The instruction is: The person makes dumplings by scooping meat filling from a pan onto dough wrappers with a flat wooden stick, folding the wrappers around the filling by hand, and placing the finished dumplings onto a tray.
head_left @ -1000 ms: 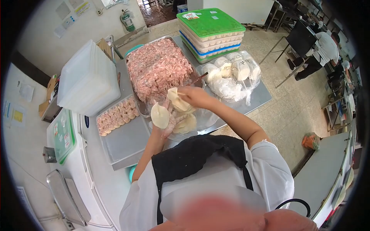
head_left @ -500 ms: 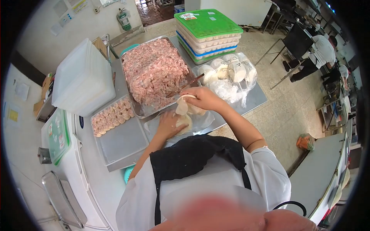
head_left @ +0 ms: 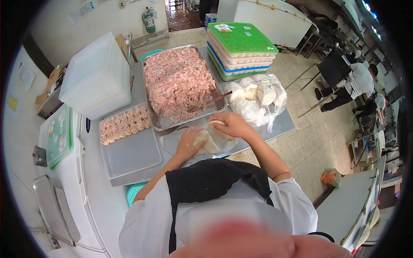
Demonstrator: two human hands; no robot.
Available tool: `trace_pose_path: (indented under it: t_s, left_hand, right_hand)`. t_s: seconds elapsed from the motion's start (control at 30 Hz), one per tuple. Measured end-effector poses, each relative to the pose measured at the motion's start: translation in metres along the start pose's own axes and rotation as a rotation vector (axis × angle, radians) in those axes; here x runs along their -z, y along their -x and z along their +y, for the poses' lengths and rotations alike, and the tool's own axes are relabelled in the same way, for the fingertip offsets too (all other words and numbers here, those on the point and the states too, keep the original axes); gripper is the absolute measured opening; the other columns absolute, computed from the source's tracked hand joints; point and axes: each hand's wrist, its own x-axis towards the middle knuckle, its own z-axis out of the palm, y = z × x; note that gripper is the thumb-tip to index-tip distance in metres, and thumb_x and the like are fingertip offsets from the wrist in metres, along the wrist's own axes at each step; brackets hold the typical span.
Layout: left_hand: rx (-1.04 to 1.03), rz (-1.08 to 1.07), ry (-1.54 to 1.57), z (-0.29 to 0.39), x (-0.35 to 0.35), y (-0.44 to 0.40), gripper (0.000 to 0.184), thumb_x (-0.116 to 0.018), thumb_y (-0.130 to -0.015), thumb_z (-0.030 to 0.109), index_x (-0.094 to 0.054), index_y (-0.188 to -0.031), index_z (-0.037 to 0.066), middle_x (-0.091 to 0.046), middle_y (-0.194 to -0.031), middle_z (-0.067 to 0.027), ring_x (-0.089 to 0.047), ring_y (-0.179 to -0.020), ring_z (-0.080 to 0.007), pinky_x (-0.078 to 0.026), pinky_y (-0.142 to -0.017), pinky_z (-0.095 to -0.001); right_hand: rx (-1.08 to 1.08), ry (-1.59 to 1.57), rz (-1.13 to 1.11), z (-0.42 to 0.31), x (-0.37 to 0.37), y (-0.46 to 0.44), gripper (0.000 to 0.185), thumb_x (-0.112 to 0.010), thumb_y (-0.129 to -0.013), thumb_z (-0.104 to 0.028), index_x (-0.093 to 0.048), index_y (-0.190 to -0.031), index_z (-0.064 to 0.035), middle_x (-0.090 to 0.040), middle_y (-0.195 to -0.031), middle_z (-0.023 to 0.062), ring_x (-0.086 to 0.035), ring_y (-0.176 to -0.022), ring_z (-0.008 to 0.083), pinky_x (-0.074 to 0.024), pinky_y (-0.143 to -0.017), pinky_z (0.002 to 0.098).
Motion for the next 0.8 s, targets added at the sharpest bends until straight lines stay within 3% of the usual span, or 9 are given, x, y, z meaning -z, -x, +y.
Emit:
trace_pose_path:
  t_s: [0.07,0.17,0.37,0.47,0.5,0.6,0.63,0.73,0.8]
  left_hand:
    - [0.666,-0.034,1.400,0.002,-0.002,-0.011,0.075,-0.047,-0.086,0.065,-0.039,-0.142,0.015,-0.044,-0.138,-0.0177,-0.046,-0.122,-0.0313,-0.037,-0.100,-0.0483]
    - [0.605,-0.165,1.988,0.031,0.038,-0.021,0.086,-0.029,-0.085,0.076,-0.036,-0.143,0.014,-0.042,-0.141,-0.0143,-0.046,-0.124,-0.0286,-0.035,-0.103,-0.0500]
    - [0.252,-0.291,2.289,0.035,0.070,-0.022,0.096,-0.028,-0.082,0.080,-0.029,-0.145,0.008,-0.037,-0.145,-0.0144,-0.037,-0.134,-0.0312,-0.027,-0.110,-0.0532]
    - [0.489,-0.074,2.569,0.029,0.060,-0.021,0.101,-0.034,-0.078,0.083,-0.027,-0.146,0.009,-0.033,-0.146,-0.0196,-0.035,-0.134,-0.0350,-0.027,-0.108,-0.0588]
    - [0.489,-0.063,2.574,0.033,0.060,-0.022,0.101,-0.034,-0.078,0.083,-0.027,-0.146,0.009,-0.033,-0.146,-0.0196,-0.035,-0.134,-0.0350,-0.027,-0.108,-0.0588]
    - [0.360,-0.200,2.357,0.042,0.066,-0.023,0.101,-0.034,-0.078,0.082,-0.028,-0.145,0.007,-0.031,-0.148,-0.0188,-0.035,-0.134,-0.0364,-0.025,-0.109,-0.0592]
    - [0.456,-0.100,2.286,0.044,0.068,-0.020,0.103,-0.032,-0.077,0.083,-0.026,-0.146,0.007,-0.030,-0.148,-0.0183,-0.035,-0.134,-0.0354,-0.025,-0.110,-0.0583]
    - [0.547,-0.082,2.183,0.042,0.077,-0.007,0.105,-0.026,-0.078,0.085,-0.020,-0.148,0.008,-0.030,-0.149,-0.0154,-0.037,-0.134,-0.0323,-0.029,-0.108,-0.0543]
    - [0.351,-0.229,2.092,0.031,0.078,0.003,0.102,-0.022,-0.080,0.083,-0.016,-0.150,0.009,-0.029,-0.150,-0.0135,-0.039,-0.132,-0.0315,-0.033,-0.105,-0.0517]
  right_hand:
    - [0.095,0.039,0.079,-0.019,-0.003,0.000,0.024,-0.062,-0.086,-0.029,-0.066,-0.103,-0.0126,-0.067,-0.097,0.0131,-0.064,-0.086,0.0332,-0.0511,-0.075,0.0413]
    - [0.270,0.042,0.070,-0.047,-0.027,-0.006,0.027,-0.059,-0.088,-0.030,-0.064,-0.110,-0.0149,-0.066,-0.105,0.0119,-0.064,-0.090,0.0327,-0.0513,-0.077,0.0413]
    - [0.188,0.087,0.052,-0.027,-0.027,-0.033,0.030,-0.056,-0.089,-0.022,-0.059,-0.118,-0.0154,-0.061,-0.098,0.0138,-0.060,-0.087,0.0350,-0.0504,-0.075,0.0436]
    - [0.336,0.189,0.064,-0.034,-0.055,-0.028,0.032,-0.056,-0.089,-0.021,-0.058,-0.119,-0.0135,-0.057,-0.093,0.0151,-0.060,-0.086,0.0353,-0.0498,-0.075,0.0445]
    - [0.519,0.239,0.042,-0.045,-0.065,-0.025,0.034,-0.055,-0.089,-0.024,-0.057,-0.120,-0.0119,-0.056,-0.091,0.0155,-0.060,-0.087,0.0353,-0.0497,-0.074,0.0445]
    - [0.375,0.346,-0.150,-0.064,-0.067,-0.029,0.032,-0.056,-0.084,-0.014,-0.061,-0.116,-0.0147,-0.060,-0.095,0.0159,-0.060,-0.085,0.0355,-0.0500,-0.076,0.0453]
    - [0.097,0.120,-0.132,-0.061,-0.062,-0.039,0.029,-0.055,-0.086,-0.018,-0.061,-0.114,-0.0132,-0.062,-0.103,0.0172,-0.062,-0.090,0.0350,-0.0503,-0.077,0.0451]
    - [0.153,0.272,0.093,-0.016,-0.044,-0.047,0.029,-0.055,-0.089,-0.027,-0.062,-0.113,-0.0126,-0.066,-0.101,0.0148,-0.065,-0.086,0.0322,-0.0523,-0.071,0.0434]
    - [0.140,0.416,0.136,-0.004,-0.027,-0.041,0.028,-0.057,-0.088,-0.029,-0.064,-0.110,-0.0124,-0.068,-0.094,0.0127,-0.066,-0.080,0.0315,-0.0531,-0.067,0.0425]
